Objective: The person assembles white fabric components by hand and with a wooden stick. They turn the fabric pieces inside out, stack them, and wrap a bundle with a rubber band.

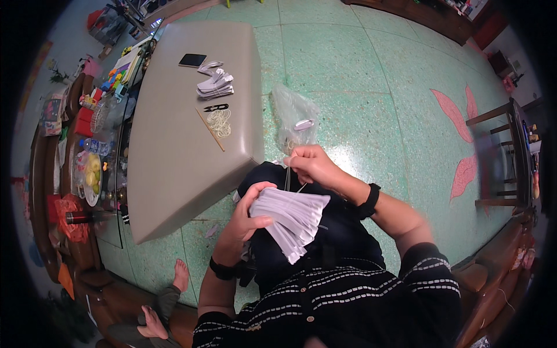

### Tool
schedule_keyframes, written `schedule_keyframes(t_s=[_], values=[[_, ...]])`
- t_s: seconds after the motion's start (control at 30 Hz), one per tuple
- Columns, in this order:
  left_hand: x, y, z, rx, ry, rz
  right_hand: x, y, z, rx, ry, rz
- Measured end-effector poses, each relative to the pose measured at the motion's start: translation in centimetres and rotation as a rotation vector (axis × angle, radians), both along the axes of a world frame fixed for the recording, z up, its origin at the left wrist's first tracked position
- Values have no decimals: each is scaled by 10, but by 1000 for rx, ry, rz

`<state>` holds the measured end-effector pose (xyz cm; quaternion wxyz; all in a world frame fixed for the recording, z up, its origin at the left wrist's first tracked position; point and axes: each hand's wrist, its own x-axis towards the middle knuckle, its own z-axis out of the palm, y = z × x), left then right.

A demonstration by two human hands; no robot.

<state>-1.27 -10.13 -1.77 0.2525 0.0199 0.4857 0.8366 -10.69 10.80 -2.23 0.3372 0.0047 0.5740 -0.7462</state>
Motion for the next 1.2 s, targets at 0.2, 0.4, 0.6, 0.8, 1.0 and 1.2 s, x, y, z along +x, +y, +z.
schedule_keyframes(t_s=[0.2, 0.4, 0.6, 0.8, 1.0, 1.2], values=[[14, 10, -39, 666, -335, 287, 37, 13, -32, -535, -229, -115], [8, 33, -46, 583, -306, 619, 52, 9, -32, -611, -77, -7], [0, 35, -35, 122, -69, 764, 50, 10, -20, -489, 99, 3], [-7, 37, -48, -301, 28, 984, 49, 14, -30, -503, 196, -43], [-9, 47, -49, -528, 126, 1051, 65, 1, -19, -197, 384, 222], [-16, 23, -43, 64, -99, 1067, 60, -21, 8, 230, 1001, 479]])
